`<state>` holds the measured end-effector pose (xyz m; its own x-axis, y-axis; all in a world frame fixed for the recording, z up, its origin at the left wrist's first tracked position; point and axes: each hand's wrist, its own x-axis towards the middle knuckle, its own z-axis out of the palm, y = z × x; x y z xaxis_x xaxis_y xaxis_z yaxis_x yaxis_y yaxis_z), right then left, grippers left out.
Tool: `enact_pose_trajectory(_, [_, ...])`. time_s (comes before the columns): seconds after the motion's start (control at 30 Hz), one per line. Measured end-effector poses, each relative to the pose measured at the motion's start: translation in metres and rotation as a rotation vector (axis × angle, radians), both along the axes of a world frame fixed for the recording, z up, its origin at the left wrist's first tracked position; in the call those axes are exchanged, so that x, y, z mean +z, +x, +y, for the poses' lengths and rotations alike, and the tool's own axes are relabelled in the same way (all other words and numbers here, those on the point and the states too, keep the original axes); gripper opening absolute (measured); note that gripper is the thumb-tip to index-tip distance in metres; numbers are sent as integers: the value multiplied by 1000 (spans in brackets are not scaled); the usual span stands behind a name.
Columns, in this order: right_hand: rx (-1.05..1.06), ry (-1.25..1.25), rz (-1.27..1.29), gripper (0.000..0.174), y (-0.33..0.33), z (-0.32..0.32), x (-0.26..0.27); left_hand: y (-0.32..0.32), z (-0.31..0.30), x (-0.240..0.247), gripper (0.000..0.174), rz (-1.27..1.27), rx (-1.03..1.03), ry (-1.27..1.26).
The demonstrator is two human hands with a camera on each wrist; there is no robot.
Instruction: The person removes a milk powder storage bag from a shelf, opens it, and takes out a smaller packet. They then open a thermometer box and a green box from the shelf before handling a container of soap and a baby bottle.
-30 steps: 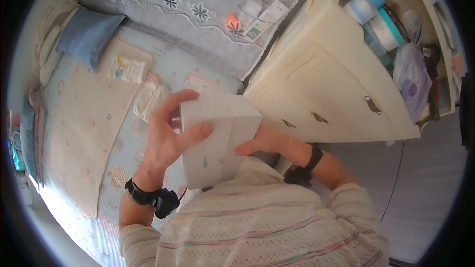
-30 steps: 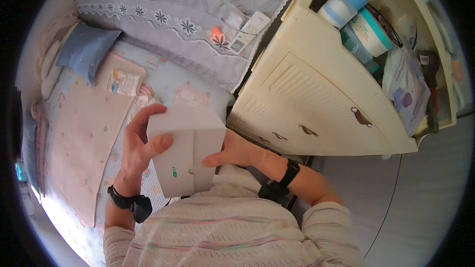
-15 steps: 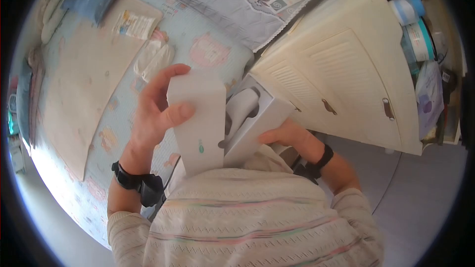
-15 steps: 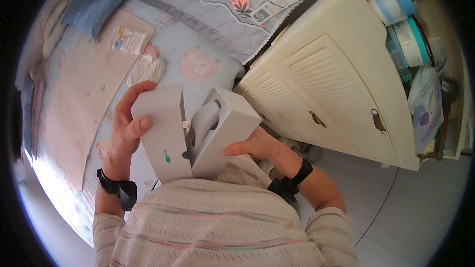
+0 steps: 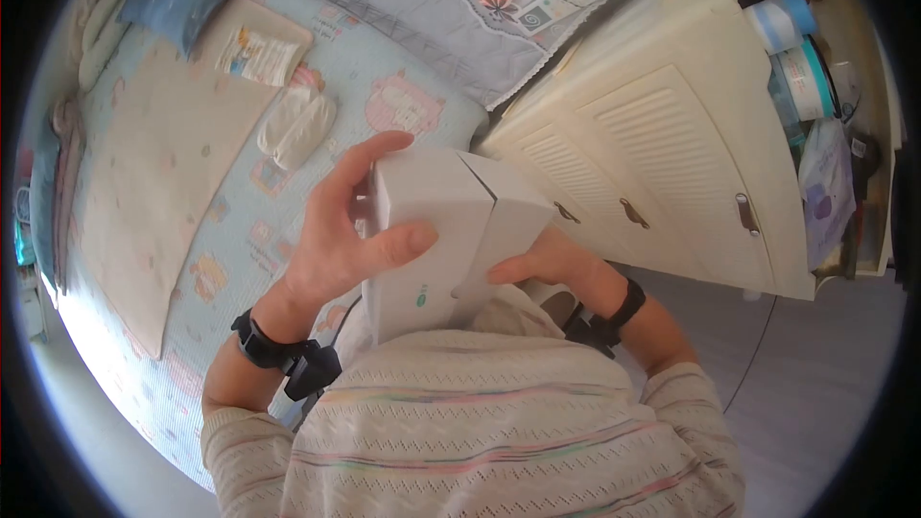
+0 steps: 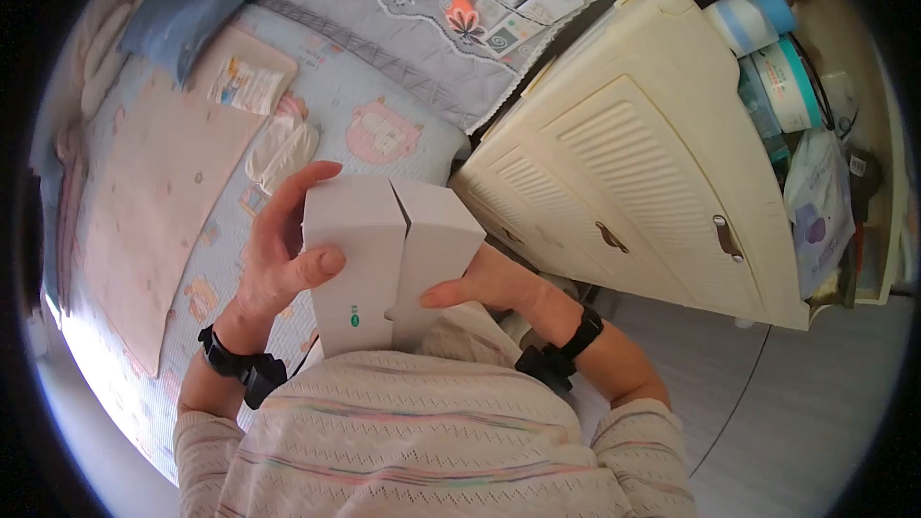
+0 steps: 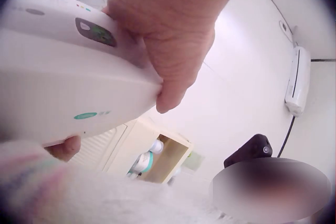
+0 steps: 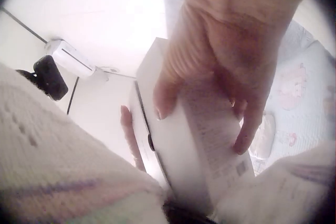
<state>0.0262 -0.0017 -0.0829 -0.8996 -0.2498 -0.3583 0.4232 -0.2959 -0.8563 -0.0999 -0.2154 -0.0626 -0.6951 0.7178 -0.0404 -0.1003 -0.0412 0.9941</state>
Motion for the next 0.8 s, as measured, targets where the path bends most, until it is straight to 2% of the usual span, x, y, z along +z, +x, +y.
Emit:
enact_pose_trajectory(0.13, [30,75,40,75,0,2,2,7,4,-3,70,4,76,37])
enact_pose_trajectory(0.23, [68,124,57,73,-1,5,4,7,6,-1,67,104,72,40])
enact_pose_trajectory(0.37, [139,189,63,72,-1,8,6,7,6,0,65,102,60,67])
enact_pose_trajectory(0.47, [178,201,51,71,-3,9,10,6,4,1,63,194,13,-1])
enact_pose_trajectory(0.53, [183,203,48,70,-3,7,14,12,5,6,61,-5,97,114])
enact_pose_trajectory(0.67, [190,198,96,65,-8,-1,15,10,4,4,61,25,23,122])
enact_pose_trajectory(0.73, [200,222,160,64,-9,-5,14,5,4,2,61,256,-58,83])
enact_pose_trajectory(0.8, [135,159,104,63,-10,-9,13,7,5,-8,61,251,-34,34])
